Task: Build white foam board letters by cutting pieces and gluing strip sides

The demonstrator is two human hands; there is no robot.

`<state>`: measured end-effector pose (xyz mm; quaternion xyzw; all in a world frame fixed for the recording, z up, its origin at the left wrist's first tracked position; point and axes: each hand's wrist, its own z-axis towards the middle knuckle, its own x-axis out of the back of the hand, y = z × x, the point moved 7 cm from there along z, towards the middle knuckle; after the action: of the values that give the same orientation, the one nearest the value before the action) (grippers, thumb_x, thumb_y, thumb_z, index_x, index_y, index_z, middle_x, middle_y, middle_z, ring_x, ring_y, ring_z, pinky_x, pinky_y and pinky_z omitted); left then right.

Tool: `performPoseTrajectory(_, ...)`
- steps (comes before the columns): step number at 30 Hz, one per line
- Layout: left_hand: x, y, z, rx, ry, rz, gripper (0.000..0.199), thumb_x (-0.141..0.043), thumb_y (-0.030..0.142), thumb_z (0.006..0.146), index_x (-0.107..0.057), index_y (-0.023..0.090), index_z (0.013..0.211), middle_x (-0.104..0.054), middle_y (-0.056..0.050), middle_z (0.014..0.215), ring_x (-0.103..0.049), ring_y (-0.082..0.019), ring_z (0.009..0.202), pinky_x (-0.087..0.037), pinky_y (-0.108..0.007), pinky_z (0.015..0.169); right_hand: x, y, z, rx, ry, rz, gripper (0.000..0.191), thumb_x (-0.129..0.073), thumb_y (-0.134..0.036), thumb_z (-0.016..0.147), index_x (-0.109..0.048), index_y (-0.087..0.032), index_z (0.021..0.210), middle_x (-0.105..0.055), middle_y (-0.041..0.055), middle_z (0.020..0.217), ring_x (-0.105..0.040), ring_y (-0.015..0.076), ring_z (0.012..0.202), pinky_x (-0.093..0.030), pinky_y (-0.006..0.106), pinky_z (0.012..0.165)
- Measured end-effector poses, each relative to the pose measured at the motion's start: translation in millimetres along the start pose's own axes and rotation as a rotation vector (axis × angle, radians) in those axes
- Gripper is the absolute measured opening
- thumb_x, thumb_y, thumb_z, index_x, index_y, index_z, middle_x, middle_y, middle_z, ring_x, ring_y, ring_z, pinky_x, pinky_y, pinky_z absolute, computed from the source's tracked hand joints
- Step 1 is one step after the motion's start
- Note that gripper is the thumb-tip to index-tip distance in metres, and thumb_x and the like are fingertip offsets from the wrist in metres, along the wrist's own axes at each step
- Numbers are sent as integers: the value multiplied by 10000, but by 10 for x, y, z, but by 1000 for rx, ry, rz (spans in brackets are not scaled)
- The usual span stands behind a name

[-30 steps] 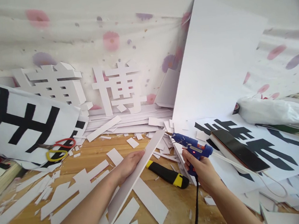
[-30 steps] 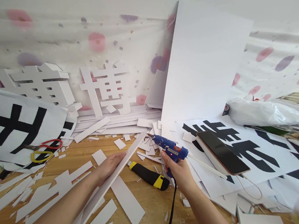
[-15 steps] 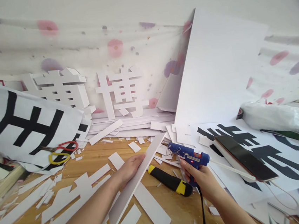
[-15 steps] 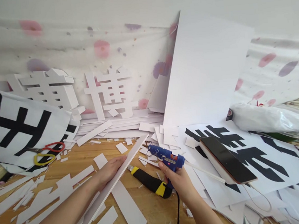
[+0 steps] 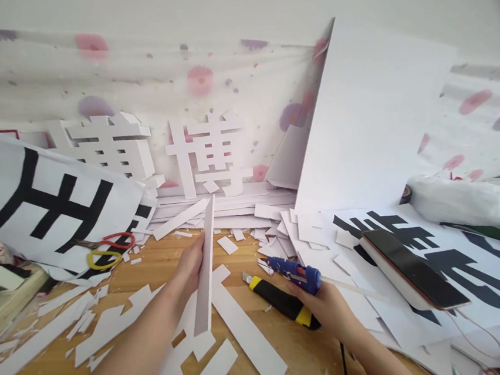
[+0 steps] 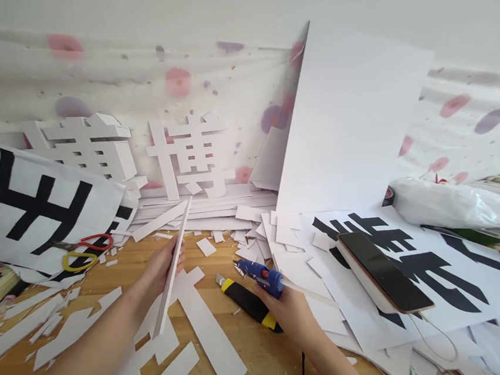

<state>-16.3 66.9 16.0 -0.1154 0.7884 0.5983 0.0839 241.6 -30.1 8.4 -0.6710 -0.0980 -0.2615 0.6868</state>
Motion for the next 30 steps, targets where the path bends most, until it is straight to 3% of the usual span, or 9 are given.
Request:
performPoseTrajectory(5, 172, 184, -4, -67, 165, 19, 333, -601, 506, 672, -568, 176, 701, -534, 18, 516, -497, -125, 457, -401, -235, 428, -59, -188, -51, 177, 6, -184, 228, -539, -415, 775, -618, -219, 859, -665, 24, 800, -606, 204, 714, -476, 311, 652)
performPoseTrajectory(11, 377, 526, -50, -219, 310, 34, 300, -568, 475, 680, -603, 184, 739, -619, -1, 709, -549, -138, 626, -436, -242, 563, -283, -378, 122, 224, -87, -273, 253, -511, -442, 783, -614, -224, 861, -646, 23, 876, -602, 183, 738, -467, 280, 641)
performPoseTrajectory(14, 455, 665, -74, -285, 343, 47, 296, -528, 478, 691, -576, 187, 711, -595, 6, 702, -524, -136, 626, -425, -247, 568, -402, -449, 280, 198, -125, -346, 272, -510, -440, 783, -628, -235, 916, -643, 22, 931, -610, 178, 750, -449, 264, 636)
performPoseTrajectory(21, 420, 833, -151, -487, 309, 183, 159, -449, 322, 742, -484, 200, 647, -484, 36, 631, -436, -118, 603, -361, -240, 579, -495, -400, 606, 104, -46, -484, 299, -541, -446, 757, -630, -187, 877, -659, 63, 808, -608, 216, 720, -385, 266, 581)
performPoseTrajectory(26, 346, 955, -217, -583, 215, 296, 187, -440, 304, 764, -463, 199, 611, -463, 37, 614, -412, -120, 594, -334, -242, 567, -537, -347, 600, 48, -71, -531, 339, -509, -486, 775, -632, -177, 707, -638, 58, 643, -596, 198, 623, -356, 248, 505)
performPoseTrajectory(30, 362, 1023, -272, -577, 190, 401, 191, -495, 335, 736, -482, 198, 603, -464, 35, 577, -431, -127, 579, -336, -236, 535, -541, -370, 575, 73, -85, -547, 374, -488, -516, 782, -630, -173, 746, -652, 69, 725, -606, 199, 657, -386, 254, 530)
